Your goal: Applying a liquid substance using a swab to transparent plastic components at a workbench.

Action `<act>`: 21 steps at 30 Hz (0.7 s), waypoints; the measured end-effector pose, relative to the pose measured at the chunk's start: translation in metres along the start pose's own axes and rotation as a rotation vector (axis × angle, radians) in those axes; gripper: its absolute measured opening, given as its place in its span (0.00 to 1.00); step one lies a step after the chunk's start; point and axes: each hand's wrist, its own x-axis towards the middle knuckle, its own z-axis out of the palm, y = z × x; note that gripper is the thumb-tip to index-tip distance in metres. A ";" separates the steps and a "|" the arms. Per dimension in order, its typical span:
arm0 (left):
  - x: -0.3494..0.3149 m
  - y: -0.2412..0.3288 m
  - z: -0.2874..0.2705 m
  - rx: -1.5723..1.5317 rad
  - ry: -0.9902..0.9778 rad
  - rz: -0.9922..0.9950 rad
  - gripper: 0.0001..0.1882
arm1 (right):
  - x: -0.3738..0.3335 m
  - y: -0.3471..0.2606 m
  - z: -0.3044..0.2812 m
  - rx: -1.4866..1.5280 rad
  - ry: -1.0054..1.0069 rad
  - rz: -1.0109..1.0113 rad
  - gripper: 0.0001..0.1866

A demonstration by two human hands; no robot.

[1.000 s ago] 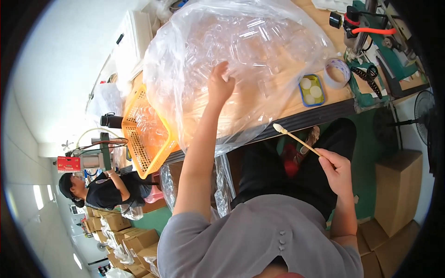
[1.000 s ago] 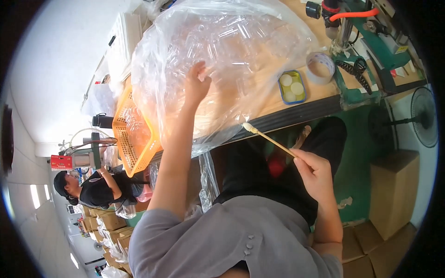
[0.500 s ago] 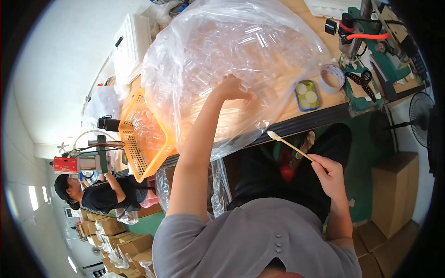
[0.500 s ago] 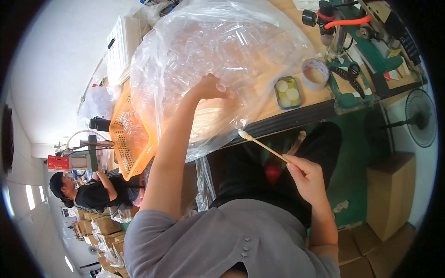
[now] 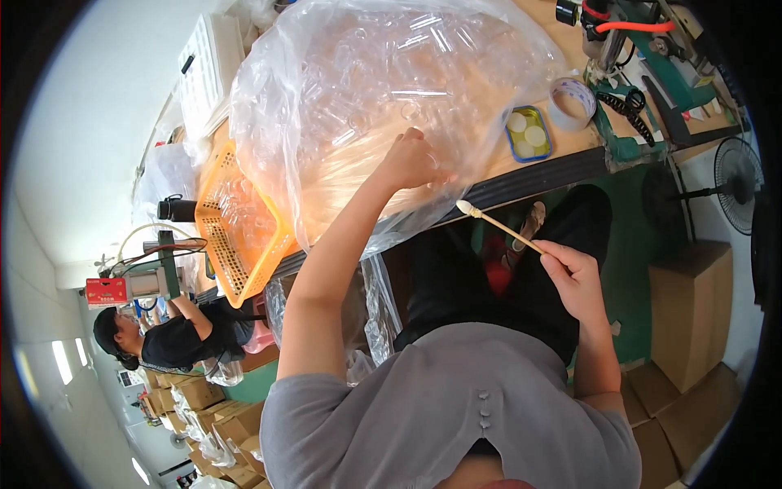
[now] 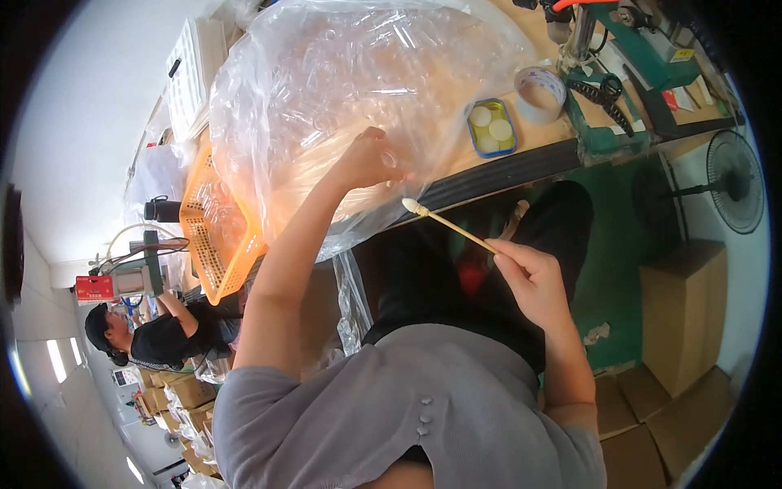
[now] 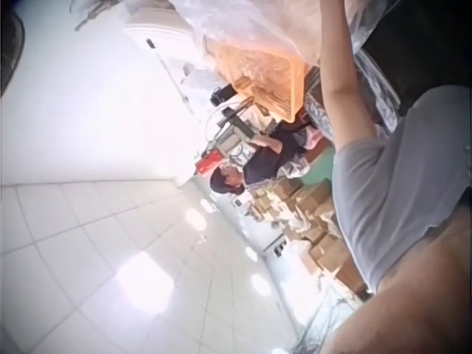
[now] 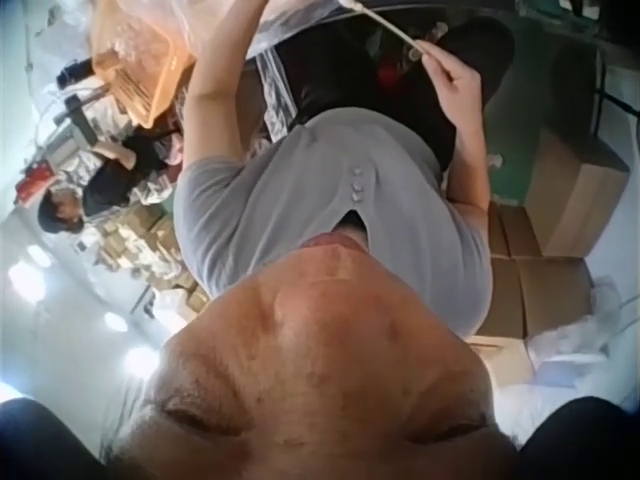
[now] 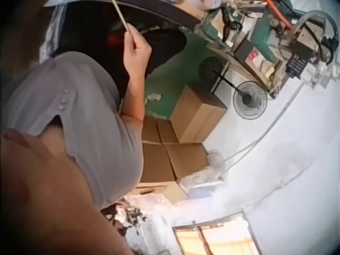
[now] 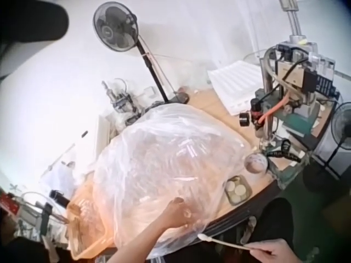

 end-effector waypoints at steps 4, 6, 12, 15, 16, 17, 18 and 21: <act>-0.008 -0.002 0.008 -0.072 0.108 -0.062 0.23 | -0.002 -0.003 0.000 0.000 0.044 -0.020 0.11; -0.018 -0.011 0.018 -0.154 0.178 -0.080 0.23 | -0.003 -0.006 -0.002 -0.033 0.074 -0.015 0.11; -0.061 -0.041 0.036 -1.551 0.516 -0.128 0.24 | 0.004 0.000 0.005 0.064 0.140 0.039 0.12; -0.075 -0.009 0.039 -2.274 0.606 0.175 0.30 | 0.020 -0.008 0.025 -0.012 0.127 -0.160 0.11; -0.079 -0.003 0.040 -2.276 0.618 0.168 0.30 | 0.026 -0.011 0.030 -0.011 0.116 -0.158 0.11; -0.084 0.004 0.041 -2.330 0.624 0.197 0.30 | 0.031 -0.015 0.034 -0.052 0.081 -0.173 0.11; -0.089 0.010 0.041 -2.384 0.630 0.226 0.29 | 0.035 -0.017 0.038 -0.093 0.046 -0.188 0.11; -0.102 0.023 0.040 -2.472 0.703 0.255 0.29 | 0.043 -0.022 0.051 -0.138 0.034 -0.252 0.12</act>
